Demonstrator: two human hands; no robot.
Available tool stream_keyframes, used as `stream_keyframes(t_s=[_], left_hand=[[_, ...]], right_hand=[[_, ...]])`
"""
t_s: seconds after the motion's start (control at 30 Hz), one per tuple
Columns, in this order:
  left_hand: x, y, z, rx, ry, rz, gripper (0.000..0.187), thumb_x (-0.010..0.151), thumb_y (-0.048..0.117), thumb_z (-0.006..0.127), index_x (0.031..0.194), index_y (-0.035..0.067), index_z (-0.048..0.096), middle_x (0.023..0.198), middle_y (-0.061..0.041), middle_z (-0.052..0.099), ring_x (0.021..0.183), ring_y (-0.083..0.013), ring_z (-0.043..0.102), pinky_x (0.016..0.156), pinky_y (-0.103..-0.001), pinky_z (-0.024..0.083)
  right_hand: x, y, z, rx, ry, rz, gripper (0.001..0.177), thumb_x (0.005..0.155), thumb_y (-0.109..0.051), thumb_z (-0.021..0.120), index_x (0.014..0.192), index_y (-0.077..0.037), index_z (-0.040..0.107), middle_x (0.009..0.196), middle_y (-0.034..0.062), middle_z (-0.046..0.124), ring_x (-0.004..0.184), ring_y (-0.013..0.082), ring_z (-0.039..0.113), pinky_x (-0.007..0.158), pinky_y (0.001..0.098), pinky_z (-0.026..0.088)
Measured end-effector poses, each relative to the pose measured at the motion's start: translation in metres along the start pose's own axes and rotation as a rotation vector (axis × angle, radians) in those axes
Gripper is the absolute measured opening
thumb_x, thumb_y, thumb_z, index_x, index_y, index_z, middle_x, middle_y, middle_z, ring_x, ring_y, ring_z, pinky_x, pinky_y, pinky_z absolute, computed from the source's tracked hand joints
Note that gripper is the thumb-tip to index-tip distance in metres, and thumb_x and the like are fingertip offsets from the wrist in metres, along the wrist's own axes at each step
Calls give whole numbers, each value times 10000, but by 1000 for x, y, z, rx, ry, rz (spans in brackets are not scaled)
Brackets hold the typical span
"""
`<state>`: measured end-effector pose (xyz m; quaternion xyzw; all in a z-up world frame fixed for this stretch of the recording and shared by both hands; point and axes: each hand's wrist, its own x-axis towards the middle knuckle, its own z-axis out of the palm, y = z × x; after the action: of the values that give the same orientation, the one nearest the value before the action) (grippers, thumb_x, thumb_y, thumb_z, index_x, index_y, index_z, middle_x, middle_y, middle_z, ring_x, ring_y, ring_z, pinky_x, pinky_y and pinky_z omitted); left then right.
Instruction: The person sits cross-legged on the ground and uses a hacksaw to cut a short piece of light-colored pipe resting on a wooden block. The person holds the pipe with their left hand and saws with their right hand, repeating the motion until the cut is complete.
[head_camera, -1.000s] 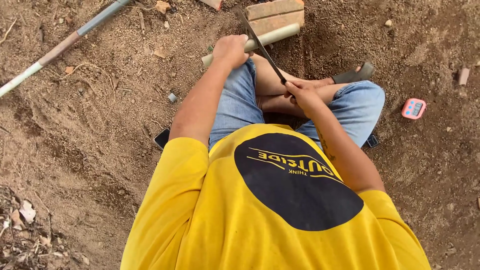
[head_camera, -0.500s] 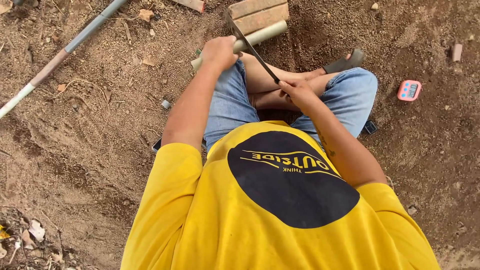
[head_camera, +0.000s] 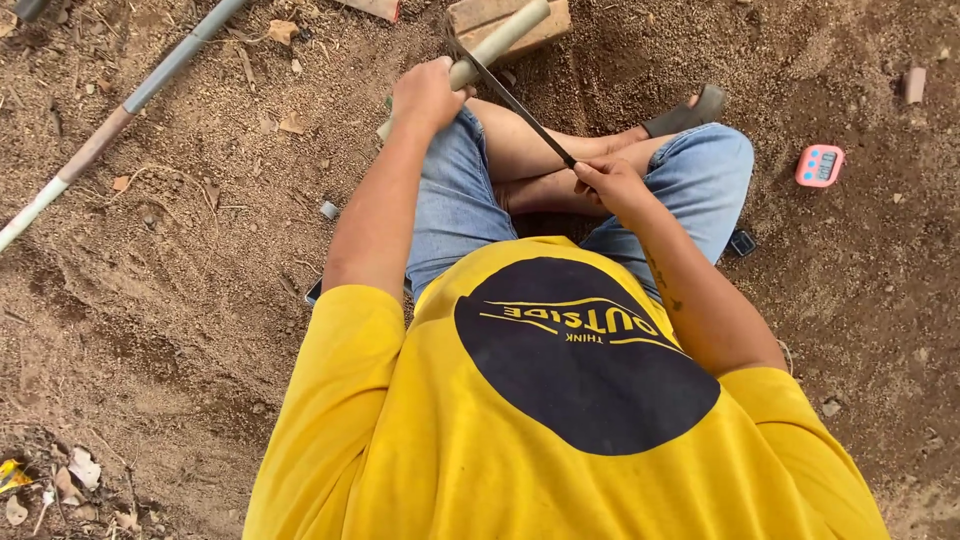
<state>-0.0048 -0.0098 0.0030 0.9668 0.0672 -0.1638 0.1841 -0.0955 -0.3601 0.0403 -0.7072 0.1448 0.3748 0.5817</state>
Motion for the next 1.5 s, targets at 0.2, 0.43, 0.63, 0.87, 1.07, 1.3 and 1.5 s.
stream_keyframes(t_s=[0.2,0.43,0.63,0.87,1.07,1.3,1.5], left_hand=[[0,-19,6,-73,69,-40,385,966,566,787,1021,193,711,885,-33,755,792,-250,732,693,-427,576],[1,-12,-4,28,-15,-40,416,970,617,777,1042,215,703,921,-7,733,847,-213,717,727,-396,568],[-2,-9,-1,-14,-77,-63,389,999,604,742,1033,219,693,867,39,701,770,-132,669,668,-323,543],[4,-13,0,2,-29,-35,371,956,586,798,1009,228,714,921,4,752,865,-205,726,782,-413,573],[2,-10,-7,-48,-59,-67,359,952,556,808,1047,220,725,914,1,750,843,-194,726,754,-385,574],[-8,-8,0,131,28,115,318,908,461,842,983,170,735,930,-62,777,853,-288,742,783,-462,584],[5,-11,-1,-70,-65,-81,402,984,626,736,1035,229,714,822,55,695,712,-98,659,630,-284,523]], right_hand=[[10,-20,21,-145,111,9,233,1090,-276,646,1095,-94,792,843,3,697,579,63,478,528,194,389],[-6,-15,4,-142,-25,-74,343,1123,-300,615,883,-78,722,635,-29,526,551,54,452,484,201,300],[-4,-11,8,-127,-27,-94,355,1131,-267,605,876,-56,734,679,-18,568,584,58,479,512,200,336],[5,-14,16,-44,0,-5,301,1122,-283,624,935,-75,736,753,-8,632,563,45,461,489,193,326],[-4,-10,4,-31,-9,-36,270,1116,-252,623,977,-63,756,830,12,685,626,57,530,522,181,371],[14,-22,40,-80,26,13,262,1109,-289,607,1157,-87,767,862,-5,698,607,53,503,519,186,368],[8,-22,19,-65,2,-29,312,1124,-277,623,909,-75,724,746,-7,625,539,48,463,466,201,311]])
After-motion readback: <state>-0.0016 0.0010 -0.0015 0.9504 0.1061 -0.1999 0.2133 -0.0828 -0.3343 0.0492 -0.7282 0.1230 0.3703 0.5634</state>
